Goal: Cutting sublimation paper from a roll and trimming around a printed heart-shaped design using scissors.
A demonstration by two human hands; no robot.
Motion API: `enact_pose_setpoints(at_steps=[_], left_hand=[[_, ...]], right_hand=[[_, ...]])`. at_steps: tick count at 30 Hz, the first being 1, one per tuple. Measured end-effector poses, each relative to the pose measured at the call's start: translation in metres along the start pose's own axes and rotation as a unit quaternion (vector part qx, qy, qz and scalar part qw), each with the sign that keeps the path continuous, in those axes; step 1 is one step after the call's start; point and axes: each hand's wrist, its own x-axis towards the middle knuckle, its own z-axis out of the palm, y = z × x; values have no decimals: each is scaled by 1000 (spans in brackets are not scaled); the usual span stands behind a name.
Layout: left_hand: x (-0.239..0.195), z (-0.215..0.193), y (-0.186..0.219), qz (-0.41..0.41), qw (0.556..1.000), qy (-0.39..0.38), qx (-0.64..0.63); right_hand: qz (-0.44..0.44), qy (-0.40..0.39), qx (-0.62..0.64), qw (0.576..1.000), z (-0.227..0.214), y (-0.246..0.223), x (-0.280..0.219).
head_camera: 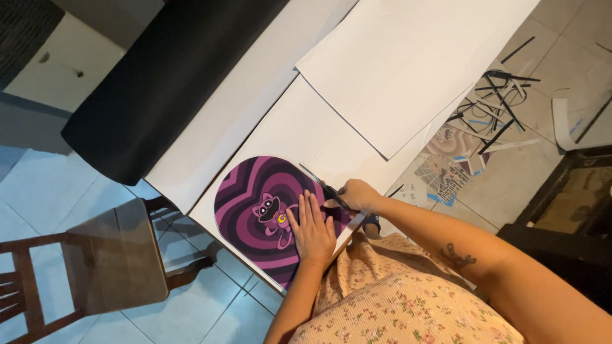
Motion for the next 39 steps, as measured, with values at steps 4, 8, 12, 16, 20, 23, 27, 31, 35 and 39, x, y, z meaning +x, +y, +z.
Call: enact_pose_setpoints(at_steps=[4,8,12,16,20,23,27,31,35,39], left_hand=[[1,1,1,0,1000,-2,5],[0,1,1,1,1000,-4,8],[0,1,0,0,1000,-10,11],[-1,0,1,-8,1000,-23,5],[-5,12,-3,-14,999,-30,2],[0,0,0,-13,999,-34,1],[3,-8,3,-6,999,-28,-16],[-3,7,-3,-7,1000,-26,-16],[-1,0,-1,-3,1000,-16,-11],[1,-2,0,-5,1000,-18,-7]], right_hand=[[9,-3,20,1000,-9,-22,-9],[10,-18,-48,999,-9,-28,-5],[1,-9,-32,999,2,-8,20],[7,-27,-6,1000,-5,-24,16],[13,-48,8,999,-14,-42,14],[9,-34,-10,999,-15,-46,13],[12,-27,15,999,-14,-47,19],[9,-47,36,998,-27,-64,15],[-1,-43,18,999,-26,-72,20],[3,-25,7,1000,-16,-63,32]])
